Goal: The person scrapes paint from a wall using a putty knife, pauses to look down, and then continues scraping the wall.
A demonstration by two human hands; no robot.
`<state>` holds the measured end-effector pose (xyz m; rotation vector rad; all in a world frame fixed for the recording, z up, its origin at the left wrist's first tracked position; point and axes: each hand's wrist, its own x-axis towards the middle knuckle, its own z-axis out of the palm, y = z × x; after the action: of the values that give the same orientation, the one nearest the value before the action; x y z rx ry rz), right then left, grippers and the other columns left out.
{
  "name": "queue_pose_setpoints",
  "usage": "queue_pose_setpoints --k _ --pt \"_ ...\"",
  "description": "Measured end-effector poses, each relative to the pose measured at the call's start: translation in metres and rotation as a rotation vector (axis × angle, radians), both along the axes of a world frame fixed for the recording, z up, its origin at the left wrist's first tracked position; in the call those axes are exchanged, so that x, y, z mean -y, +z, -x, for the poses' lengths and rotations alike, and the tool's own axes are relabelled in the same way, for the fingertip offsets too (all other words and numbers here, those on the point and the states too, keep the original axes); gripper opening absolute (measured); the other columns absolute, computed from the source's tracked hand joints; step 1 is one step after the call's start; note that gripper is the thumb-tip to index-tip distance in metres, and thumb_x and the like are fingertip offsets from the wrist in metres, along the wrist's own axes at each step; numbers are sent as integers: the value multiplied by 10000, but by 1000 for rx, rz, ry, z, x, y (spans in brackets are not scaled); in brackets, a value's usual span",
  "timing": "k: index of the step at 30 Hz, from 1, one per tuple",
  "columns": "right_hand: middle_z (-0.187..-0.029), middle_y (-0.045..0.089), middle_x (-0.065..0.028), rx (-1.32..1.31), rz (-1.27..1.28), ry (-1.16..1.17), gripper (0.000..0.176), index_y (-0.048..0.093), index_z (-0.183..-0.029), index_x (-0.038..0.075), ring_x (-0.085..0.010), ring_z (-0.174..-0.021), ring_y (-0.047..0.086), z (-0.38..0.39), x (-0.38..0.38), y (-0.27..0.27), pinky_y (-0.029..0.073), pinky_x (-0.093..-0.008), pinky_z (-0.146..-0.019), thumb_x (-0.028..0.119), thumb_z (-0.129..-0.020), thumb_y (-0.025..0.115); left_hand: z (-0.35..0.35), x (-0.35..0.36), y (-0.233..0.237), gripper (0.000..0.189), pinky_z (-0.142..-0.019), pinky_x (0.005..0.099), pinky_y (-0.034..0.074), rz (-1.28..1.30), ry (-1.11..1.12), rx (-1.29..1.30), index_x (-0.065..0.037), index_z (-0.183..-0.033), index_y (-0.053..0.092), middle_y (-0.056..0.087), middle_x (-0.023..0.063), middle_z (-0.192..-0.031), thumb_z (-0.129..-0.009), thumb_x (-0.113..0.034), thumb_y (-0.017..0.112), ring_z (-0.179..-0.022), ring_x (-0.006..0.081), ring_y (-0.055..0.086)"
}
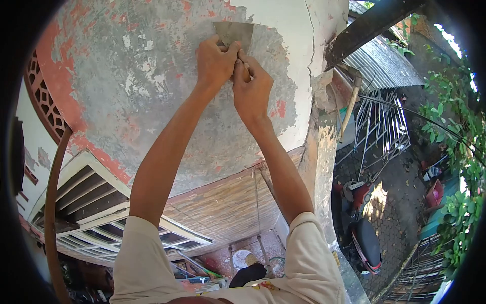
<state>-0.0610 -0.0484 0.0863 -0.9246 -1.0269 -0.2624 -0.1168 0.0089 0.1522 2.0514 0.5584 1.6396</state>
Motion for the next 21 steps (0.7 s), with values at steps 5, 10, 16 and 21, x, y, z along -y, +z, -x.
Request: queue_pose_setpoints --k 5,10,16,21 --pt "-551 492 8 -52 58 121 223 663 -1137 -24 -27 -532 408 -4 8 9 401 -240 -499 75 -964 562 -11 -11 -3 212 -565 416 505 -86 13 57 70 -733 588 640 194 -639 -794 -101 697 -600 334 648" --pt "-591 516 -5 -65 51 147 227 655 -1139 -42 -33 -561 458 -5 7 -1 449 -241 -516 69 -963 565 -11 -11 -10 284 -509 340 501 -225 154 54 15 -664 559 662 157 -598 -808 -170 720 -512 210 646" --pt "-656 609 -56 -53 49 162 235 651 -1138 -63 -49 -605 534 -10 6 7 480 -259 -526 62 -958 565 -13 -10 -5 278 -547 343 512 -119 100 53 13 -654 554 678 164 -640 -815 -147 715 -558 207 662" --pt "-692 651 -88 -15 80 160 226 653 -1114 -75 -70 -637 582 -11 11 4 490 -261 -529 62 -956 564 -5 -6 -13 251 -556 351 513 1 8 58 39 -694 593 689 158 -665 -821 -142 713 -567 198 659"
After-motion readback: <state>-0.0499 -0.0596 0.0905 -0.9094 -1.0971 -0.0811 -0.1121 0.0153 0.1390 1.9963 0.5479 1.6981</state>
